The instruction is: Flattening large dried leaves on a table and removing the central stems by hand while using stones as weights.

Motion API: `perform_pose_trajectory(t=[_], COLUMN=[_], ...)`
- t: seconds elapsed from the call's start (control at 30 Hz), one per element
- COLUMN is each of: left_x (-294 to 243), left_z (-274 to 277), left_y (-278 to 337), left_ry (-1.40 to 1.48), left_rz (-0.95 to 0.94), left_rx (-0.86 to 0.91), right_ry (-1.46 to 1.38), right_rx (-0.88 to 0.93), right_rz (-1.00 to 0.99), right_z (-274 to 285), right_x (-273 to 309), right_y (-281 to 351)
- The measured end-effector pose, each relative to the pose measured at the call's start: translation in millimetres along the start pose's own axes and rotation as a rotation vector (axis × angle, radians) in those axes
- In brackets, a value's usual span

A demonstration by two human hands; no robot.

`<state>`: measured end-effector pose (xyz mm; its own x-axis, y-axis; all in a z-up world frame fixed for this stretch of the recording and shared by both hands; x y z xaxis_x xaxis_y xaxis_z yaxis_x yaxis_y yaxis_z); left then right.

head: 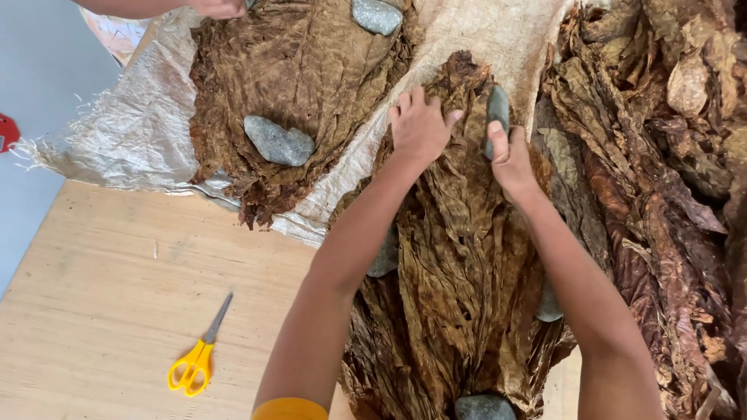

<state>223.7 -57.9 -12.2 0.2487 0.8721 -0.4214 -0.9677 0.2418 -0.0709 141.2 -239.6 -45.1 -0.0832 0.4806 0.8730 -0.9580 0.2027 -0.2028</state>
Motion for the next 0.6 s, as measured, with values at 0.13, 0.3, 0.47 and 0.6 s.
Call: perform_pose_trajectory(t=[0.13,0.3,0.47,0.6], left_x=[-14,-22,-7,-13], left_z=[-2,18,-7,-5], left_y=[-8,-1,-19,-21], left_ry=[0.002,0.403,0.069,0.135], left_rz=[-0.051,-0.175,-0.065,-0.225], left_rx=[-0.053,-0.107,-0.097,-0.264], right_ry=[-0.123,0.169,0.082,0.117], right_rx=[0.033,0.023,0.249,0.345], right_rz=[-0.048,0.092,0.156,0.226], right_z=[11,9,-21,-26], right_x=[57,80,119,102], right_y=[10,10,28,35])
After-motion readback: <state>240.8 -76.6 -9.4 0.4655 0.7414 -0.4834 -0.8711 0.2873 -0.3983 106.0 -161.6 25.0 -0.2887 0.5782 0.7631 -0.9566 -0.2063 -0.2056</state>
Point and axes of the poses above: each hand's wrist, its own y-axis away from the middle knuckle, its own z-axis out of the back of the hand, x = y × z, the point moved 9 cm from there along -y, towards the middle knuckle, and after that the axes turned 1 degree about z, right-handed, at the moved point
